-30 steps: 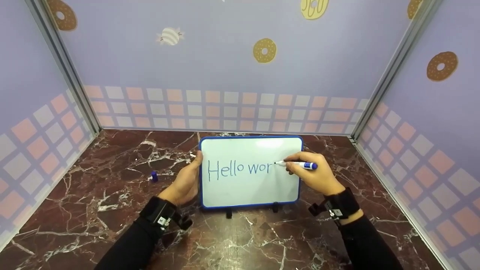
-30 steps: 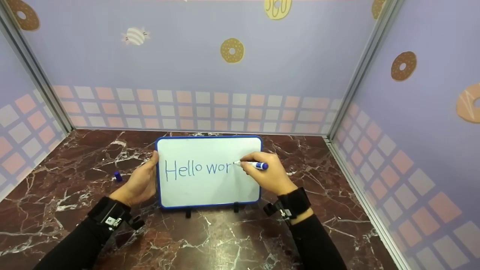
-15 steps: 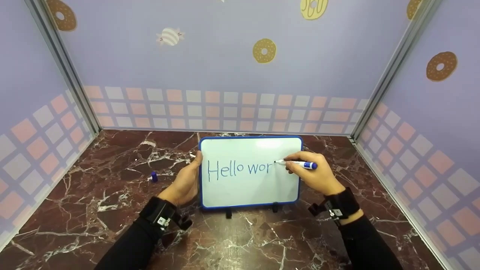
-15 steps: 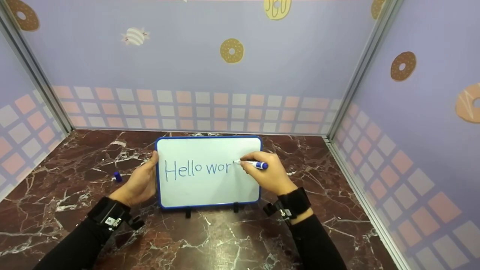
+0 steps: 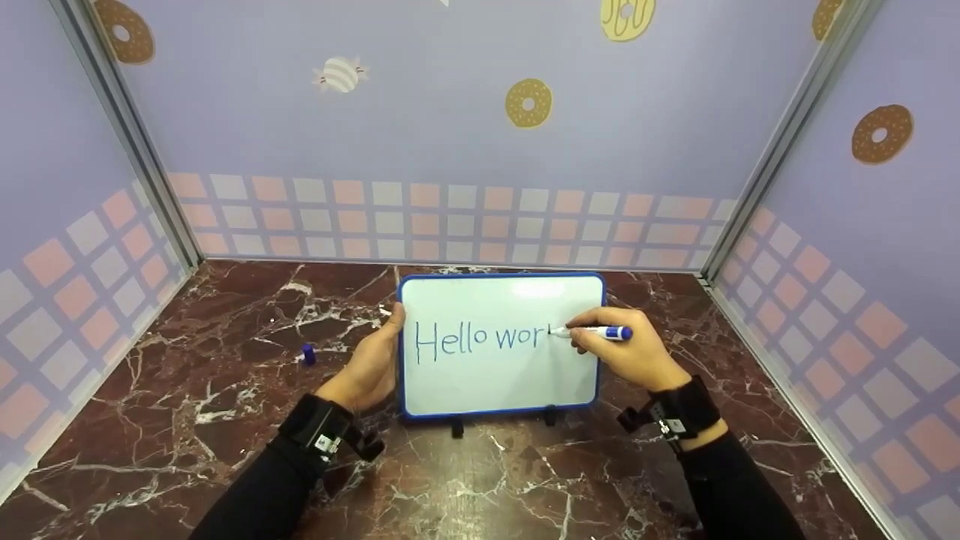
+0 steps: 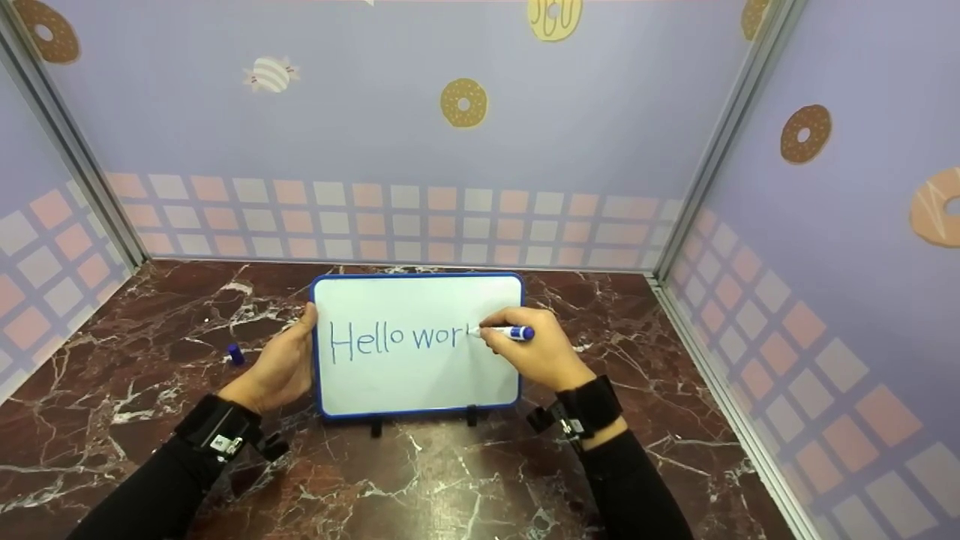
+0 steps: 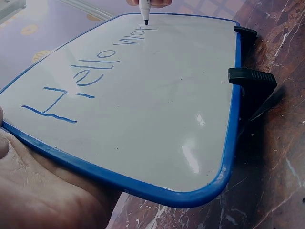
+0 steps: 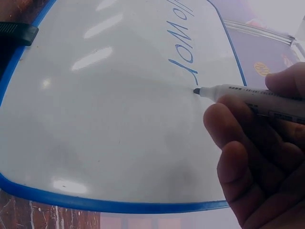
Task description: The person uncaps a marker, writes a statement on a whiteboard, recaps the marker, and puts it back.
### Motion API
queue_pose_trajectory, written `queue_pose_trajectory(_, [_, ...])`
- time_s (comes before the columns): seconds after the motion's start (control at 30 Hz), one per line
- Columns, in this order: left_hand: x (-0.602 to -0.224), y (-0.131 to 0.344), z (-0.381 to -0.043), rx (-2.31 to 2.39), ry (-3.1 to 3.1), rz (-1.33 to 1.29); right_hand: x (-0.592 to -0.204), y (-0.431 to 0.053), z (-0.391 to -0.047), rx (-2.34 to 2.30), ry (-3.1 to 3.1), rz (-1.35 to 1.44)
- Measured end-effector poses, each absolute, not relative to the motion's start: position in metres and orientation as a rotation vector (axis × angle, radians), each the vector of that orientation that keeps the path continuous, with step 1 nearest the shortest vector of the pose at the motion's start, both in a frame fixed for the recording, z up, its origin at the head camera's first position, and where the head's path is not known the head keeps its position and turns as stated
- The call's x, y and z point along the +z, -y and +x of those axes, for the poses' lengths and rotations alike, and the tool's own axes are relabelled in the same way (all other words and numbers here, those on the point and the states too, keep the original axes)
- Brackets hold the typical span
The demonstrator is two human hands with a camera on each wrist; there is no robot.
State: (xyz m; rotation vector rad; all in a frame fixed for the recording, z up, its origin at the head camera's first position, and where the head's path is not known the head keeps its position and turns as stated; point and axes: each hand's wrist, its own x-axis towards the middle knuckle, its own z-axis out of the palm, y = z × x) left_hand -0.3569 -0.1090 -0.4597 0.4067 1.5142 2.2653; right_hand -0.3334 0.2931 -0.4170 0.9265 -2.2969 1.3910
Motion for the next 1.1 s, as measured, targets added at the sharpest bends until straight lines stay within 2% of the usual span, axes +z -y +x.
queue_pose_trajectory(1.1, [-0.4589,0.1091,-0.3559,2.265,-1.52,0.393,-0.4126,-0.2954,-0.3292,1.331,2.473,0.836])
